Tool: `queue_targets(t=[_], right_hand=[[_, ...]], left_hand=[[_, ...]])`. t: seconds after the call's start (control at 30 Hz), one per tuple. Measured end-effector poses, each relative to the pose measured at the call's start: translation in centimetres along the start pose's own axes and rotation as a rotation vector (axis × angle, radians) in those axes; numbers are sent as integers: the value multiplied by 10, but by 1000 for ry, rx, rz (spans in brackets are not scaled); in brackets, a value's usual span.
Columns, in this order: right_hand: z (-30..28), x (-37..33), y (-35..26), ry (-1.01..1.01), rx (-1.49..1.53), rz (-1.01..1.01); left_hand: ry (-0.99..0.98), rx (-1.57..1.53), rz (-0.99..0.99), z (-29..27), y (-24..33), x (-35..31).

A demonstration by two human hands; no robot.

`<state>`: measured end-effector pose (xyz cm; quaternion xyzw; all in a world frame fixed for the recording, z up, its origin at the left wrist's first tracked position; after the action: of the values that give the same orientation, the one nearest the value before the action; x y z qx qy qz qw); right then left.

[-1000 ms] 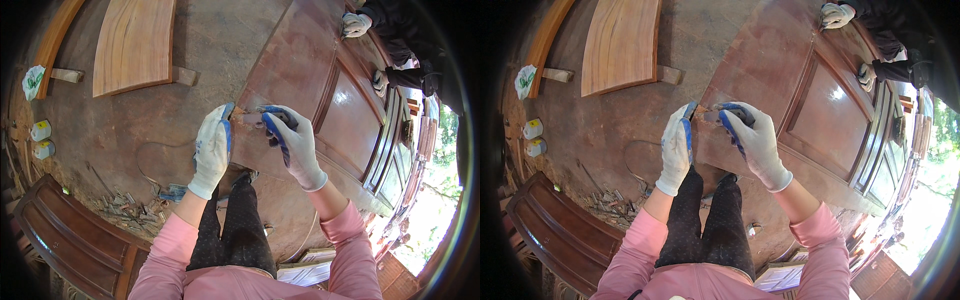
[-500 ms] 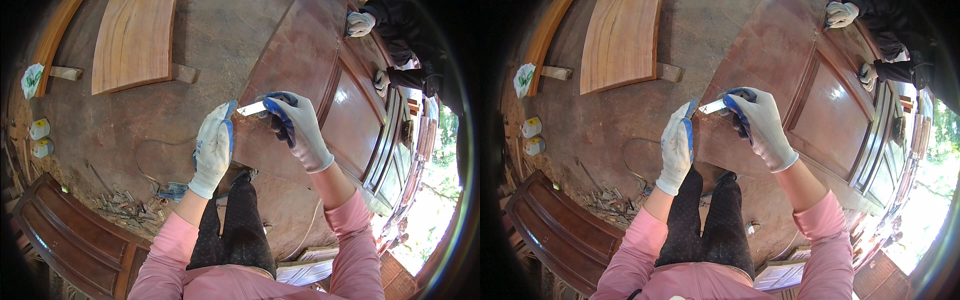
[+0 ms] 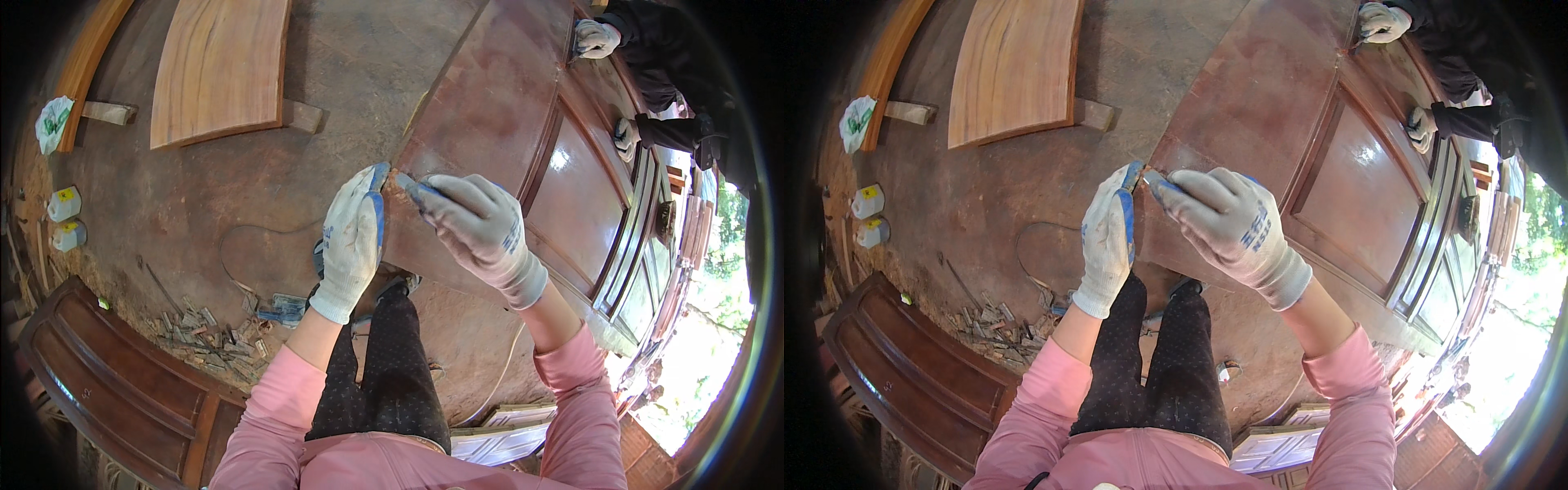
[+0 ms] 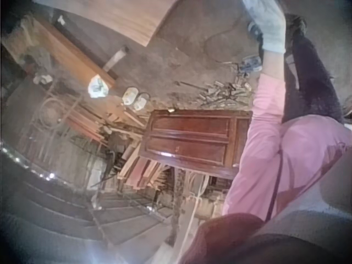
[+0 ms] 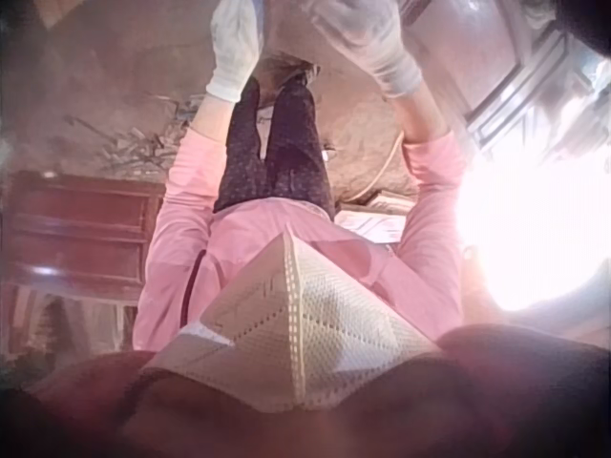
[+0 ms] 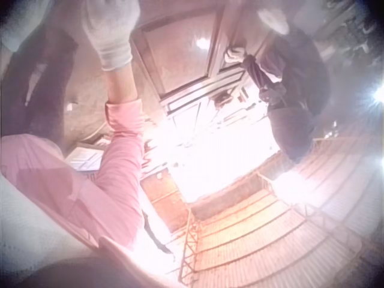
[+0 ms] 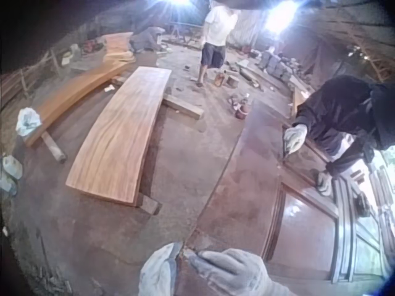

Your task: The person applies a brown paste to the seams and edges of a large wooden door using a small blue scraper, then spreads a liquid from a white bottle over the surface. The person works methodically along the door's panels and grooves.

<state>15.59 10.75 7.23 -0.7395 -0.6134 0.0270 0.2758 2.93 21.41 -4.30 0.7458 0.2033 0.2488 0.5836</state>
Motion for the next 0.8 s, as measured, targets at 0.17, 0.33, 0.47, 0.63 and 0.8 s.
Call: queue_targets(t=[0.17,0.33,0.47,0.63,0.8], right_hand=[[15,-27,1,-9,-250,-176],[13,-33,10,0,-199,-158],[11,-21,11,-13,-125,-119],[13,-33,14,-16,-196,-171],[10,-32,11,-104,-298,-185]], left_hand=[[9,28,-13,3,-7,-4],[-6,16,-52,4,-9,-5],[-8,2,-36,2,-8,-4],[-1,-4,-24,2,-7,-3],[-6,5,-22,0,-6,-2]])
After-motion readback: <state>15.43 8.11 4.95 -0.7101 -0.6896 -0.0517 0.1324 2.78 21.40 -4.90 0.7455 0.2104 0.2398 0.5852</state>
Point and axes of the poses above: each hand's wrist, its own x-axis towards the middle knuckle, its own z-axis out of the palm, y = z × x, the point moved 6 cm from there along x, towards the middle knuckle, and after that the axes turned 2 degrees about y, right-handed, at the moved point
